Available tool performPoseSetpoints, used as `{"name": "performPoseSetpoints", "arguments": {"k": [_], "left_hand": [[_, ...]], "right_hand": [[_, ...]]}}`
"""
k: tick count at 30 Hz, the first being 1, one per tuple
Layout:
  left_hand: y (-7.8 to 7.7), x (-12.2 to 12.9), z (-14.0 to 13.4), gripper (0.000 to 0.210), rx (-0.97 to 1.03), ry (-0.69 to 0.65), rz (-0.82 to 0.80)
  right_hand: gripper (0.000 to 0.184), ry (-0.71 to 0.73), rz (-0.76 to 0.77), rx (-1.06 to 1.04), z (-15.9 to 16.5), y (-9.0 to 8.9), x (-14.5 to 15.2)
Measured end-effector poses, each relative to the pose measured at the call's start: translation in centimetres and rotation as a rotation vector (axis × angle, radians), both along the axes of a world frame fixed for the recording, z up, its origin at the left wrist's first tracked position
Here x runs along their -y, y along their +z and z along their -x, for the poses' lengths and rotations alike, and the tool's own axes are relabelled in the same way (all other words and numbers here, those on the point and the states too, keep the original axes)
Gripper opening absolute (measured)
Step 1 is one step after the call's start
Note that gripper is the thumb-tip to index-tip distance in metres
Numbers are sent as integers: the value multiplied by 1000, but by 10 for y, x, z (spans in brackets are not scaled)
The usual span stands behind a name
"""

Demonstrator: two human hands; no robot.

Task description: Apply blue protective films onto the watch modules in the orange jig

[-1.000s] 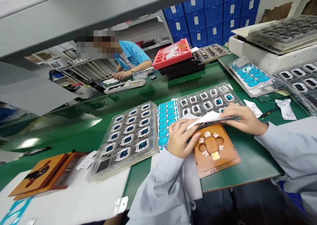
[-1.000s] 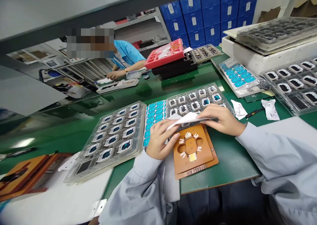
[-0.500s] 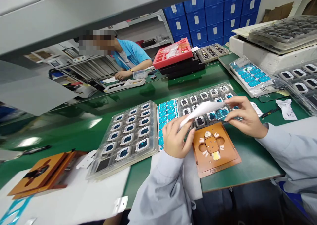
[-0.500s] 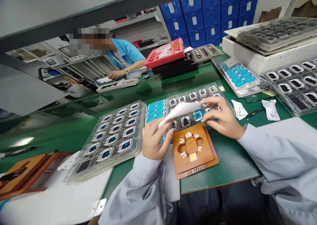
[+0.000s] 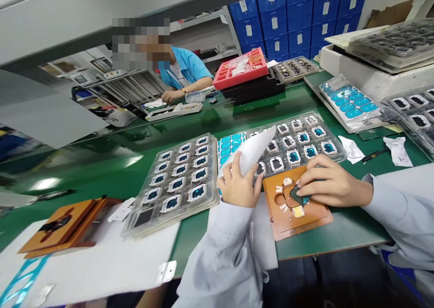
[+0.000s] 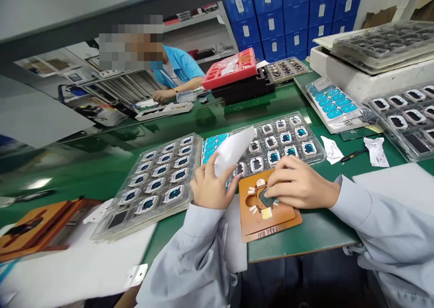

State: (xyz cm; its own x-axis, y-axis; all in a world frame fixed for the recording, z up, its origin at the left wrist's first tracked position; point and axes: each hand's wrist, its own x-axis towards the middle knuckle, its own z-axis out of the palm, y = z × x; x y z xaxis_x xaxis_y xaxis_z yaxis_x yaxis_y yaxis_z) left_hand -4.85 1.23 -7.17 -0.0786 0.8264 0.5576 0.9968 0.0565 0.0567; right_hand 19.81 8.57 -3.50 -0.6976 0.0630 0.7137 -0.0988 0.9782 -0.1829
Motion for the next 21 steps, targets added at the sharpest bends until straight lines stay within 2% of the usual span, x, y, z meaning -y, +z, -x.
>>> {"name": "performPoseSetpoints", "arguments": {"k": [3, 7, 9, 12, 15, 21], "left_hand": [[4, -3, 3, 28, 30, -69, 40], [10, -12, 6, 40, 193, -343, 160], [11, -17, 5, 43, 243, -431, 260], [9, -23, 2, 47, 291, -463, 380], [5, -26, 1, 49, 312, -491, 431], [5, -25, 0, 53, 362, -486, 452]], "right_hand": [[13, 14, -3, 93, 2, 0, 5], [15, 11, -1, 200, 3, 0, 6], [16, 0, -26, 206, 2, 0, 6], [18, -53, -95, 174, 1, 0, 7], [18, -92, -127, 151, 2, -1, 8], [13, -128, 48, 73, 4, -3, 10]]}}
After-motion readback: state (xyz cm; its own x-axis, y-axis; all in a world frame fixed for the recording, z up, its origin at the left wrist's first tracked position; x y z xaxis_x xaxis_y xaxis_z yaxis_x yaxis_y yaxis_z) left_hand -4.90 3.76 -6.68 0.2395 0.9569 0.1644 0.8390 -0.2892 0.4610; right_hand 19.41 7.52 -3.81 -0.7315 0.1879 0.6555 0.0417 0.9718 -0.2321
